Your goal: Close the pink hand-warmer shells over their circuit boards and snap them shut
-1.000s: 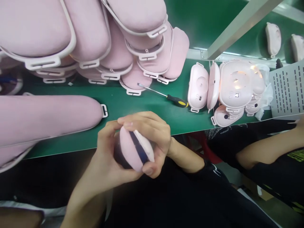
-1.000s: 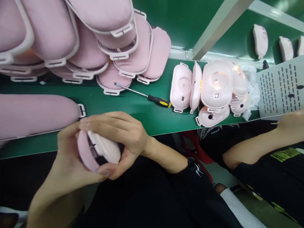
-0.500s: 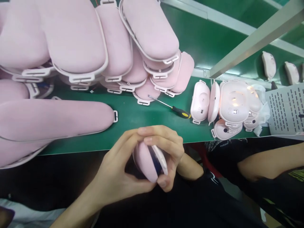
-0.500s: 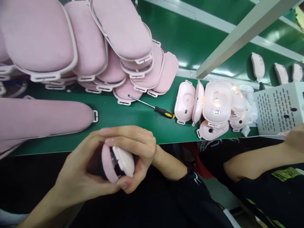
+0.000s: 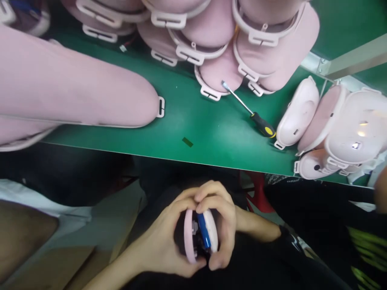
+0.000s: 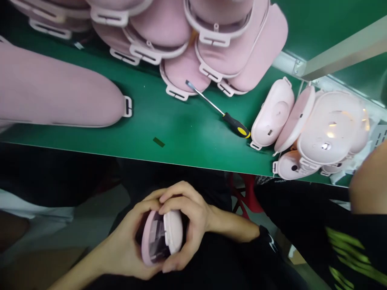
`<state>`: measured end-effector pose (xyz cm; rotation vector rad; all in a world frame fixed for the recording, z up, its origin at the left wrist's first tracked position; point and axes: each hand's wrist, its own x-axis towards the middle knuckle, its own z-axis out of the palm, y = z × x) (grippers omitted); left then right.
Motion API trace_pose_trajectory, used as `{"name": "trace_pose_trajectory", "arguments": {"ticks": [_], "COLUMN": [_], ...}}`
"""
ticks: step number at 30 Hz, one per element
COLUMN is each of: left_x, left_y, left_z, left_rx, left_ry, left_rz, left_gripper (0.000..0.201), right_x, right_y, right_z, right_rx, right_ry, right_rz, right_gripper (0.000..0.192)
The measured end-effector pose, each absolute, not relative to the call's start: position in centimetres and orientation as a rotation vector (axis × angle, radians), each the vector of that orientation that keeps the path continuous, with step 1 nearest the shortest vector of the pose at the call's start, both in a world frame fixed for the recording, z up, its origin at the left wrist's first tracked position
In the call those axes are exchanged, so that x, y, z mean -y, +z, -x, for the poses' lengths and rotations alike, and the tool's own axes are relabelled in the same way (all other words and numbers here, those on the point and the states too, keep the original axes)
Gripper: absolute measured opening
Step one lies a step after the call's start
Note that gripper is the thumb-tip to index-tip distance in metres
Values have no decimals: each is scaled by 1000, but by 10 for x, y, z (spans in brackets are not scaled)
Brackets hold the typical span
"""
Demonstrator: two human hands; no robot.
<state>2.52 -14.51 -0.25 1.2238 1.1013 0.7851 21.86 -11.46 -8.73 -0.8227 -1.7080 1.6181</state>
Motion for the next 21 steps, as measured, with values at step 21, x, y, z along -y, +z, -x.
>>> {"name": "trace_pose_trajectory", "arguments": {"ticks": [21], "left_x": [173], "left_y": [-32], "left_z": [-33], "left_rx": [-1018], "left_ry": [776], "left_rz": [-1186], "left_gripper": [135], "right_x": [108], "right_y": [-59], "right_z": [-250], "right_rx": [1479], "right_ry": [1738], "right_rz": [632], "right_gripper": [82]}}
